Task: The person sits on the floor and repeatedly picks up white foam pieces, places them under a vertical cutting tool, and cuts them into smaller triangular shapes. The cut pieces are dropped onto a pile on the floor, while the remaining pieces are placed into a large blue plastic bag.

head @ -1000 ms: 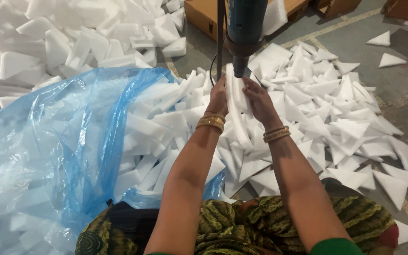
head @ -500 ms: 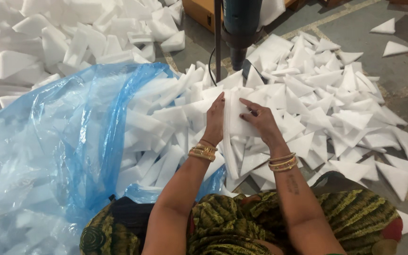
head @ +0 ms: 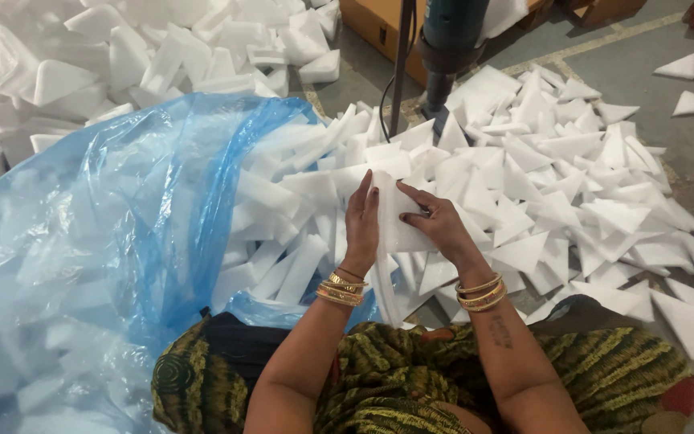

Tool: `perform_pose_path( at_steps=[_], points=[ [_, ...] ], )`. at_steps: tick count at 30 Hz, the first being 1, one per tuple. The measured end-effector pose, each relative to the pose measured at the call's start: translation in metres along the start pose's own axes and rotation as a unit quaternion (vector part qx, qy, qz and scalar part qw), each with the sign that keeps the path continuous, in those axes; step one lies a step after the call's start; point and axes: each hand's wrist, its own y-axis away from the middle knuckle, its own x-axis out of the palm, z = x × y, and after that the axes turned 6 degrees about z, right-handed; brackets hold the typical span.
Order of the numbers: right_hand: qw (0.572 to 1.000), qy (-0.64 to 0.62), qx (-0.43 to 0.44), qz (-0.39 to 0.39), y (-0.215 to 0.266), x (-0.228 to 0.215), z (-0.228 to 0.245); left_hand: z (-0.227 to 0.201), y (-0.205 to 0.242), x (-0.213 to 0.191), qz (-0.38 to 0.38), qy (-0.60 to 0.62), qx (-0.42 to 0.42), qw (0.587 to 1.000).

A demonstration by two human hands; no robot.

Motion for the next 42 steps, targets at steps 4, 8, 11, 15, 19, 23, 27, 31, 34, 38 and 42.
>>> perform_pose_path(
  at_steps=[4, 8, 11, 15, 19, 23, 27, 31, 34, 38, 42],
  points=[
    [1.000, 0.000, -0.016, 0.017, 0.004, 0.004, 0.005, -0.019, 0.017, 0.001, 0.003, -0.059, 0.034, 0.998],
    [0.999, -0.030, -0.016, 0.027, 0.009, 0.002, 0.007, -0.025, 0.024, 0.005, 0.017, -0.098, 0.079, 0.992],
    [0.999, -0.031, 0.005, 0.026, 0.012, 0.001, 0.008, -0.023, 0.028, 0.008, 0.022, -0.109, 0.082, 0.990],
    [0.999, -0.032, 0.012, 0.030, 0.014, 0.000, 0.005, -0.019, 0.029, 0.008, 0.031, -0.104, 0.071, 0.992],
    [0.997, -0.063, -0.018, 0.047, 0.013, 0.000, 0.000, -0.019, 0.032, 0.008, 0.037, -0.093, 0.078, 0.992],
    [0.998, -0.051, -0.012, 0.034, 0.014, 0.003, 0.004, -0.022, 0.032, 0.008, 0.043, -0.068, 0.065, 0.995],
    [0.999, -0.017, -0.027, 0.020, 0.018, 0.007, 0.013, -0.025, 0.030, 0.007, 0.049, -0.061, 0.090, 0.993],
    [0.998, -0.036, -0.048, 0.034, 0.013, 0.001, 0.000, -0.017, 0.028, 0.007, 0.050, -0.012, 0.076, 0.996],
    [0.999, -0.008, -0.041, 0.029, 0.009, -0.002, -0.019, -0.004, 0.024, 0.003, 0.030, 0.018, 0.076, 0.996],
    [0.994, 0.092, -0.058, 0.030, 0.010, 0.011, -0.026, 0.013, 0.015, -0.007, -0.053, 0.089, -0.081, 0.991],
    [0.919, 0.315, -0.229, 0.070, 0.017, 0.039, -0.007, 0.011, 0.005, -0.029, -0.060, 0.309, -0.200, 0.928]
  ],
)
